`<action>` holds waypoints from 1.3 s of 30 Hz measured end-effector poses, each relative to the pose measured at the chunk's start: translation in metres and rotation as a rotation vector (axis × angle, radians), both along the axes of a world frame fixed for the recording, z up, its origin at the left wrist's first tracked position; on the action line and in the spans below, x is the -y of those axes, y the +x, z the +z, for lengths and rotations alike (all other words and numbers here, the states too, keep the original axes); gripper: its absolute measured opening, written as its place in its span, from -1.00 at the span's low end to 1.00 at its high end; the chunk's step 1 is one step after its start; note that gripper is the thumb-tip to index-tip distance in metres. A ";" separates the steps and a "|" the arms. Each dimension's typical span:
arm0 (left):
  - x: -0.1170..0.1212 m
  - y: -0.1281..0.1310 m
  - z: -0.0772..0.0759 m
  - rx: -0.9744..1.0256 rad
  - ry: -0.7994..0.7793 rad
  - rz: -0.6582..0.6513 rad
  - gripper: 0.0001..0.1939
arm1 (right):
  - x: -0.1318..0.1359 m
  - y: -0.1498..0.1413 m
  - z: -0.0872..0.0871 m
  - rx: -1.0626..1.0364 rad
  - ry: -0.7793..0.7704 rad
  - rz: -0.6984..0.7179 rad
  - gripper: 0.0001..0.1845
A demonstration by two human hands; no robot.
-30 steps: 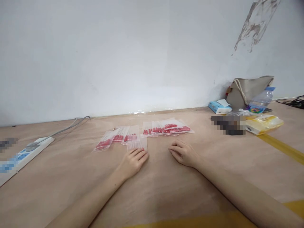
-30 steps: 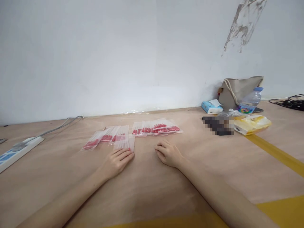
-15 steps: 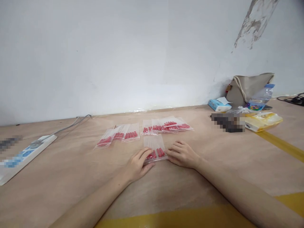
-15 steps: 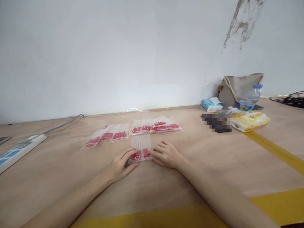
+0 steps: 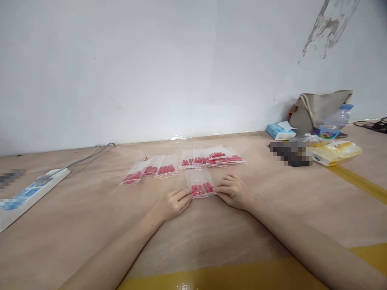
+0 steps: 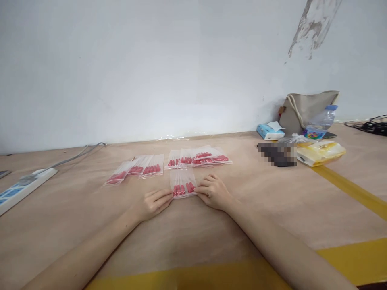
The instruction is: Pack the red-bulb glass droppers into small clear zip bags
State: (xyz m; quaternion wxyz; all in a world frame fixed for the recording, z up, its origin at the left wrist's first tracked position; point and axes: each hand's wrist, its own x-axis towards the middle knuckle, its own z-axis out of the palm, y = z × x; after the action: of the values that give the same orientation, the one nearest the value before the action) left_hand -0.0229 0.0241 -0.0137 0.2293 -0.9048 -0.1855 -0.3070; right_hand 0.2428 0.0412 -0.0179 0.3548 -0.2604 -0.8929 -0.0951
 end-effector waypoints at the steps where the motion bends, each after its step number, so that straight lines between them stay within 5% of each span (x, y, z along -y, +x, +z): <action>1: 0.001 -0.001 -0.001 0.003 0.011 -0.001 -0.88 | 0.000 0.000 0.000 -0.014 -0.009 0.001 -0.86; 15: 0.006 -0.001 0.003 -0.069 0.041 0.009 -0.86 | 0.005 -0.005 0.008 0.227 0.248 0.051 -0.74; 29: 0.001 0.007 0.008 -0.033 -0.065 0.061 -0.80 | 0.001 -0.006 0.009 0.250 0.197 -0.055 -0.77; 39: -0.002 0.005 0.002 0.003 -0.070 0.042 -0.80 | 0.005 -0.069 0.006 0.188 0.333 -0.018 -0.75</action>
State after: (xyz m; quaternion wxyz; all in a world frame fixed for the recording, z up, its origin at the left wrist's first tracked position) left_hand -0.0180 0.0261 -0.0118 0.2036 -0.9079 -0.2152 -0.2967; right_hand 0.1743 0.0359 -0.0120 0.3073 -0.1962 -0.8916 -0.2687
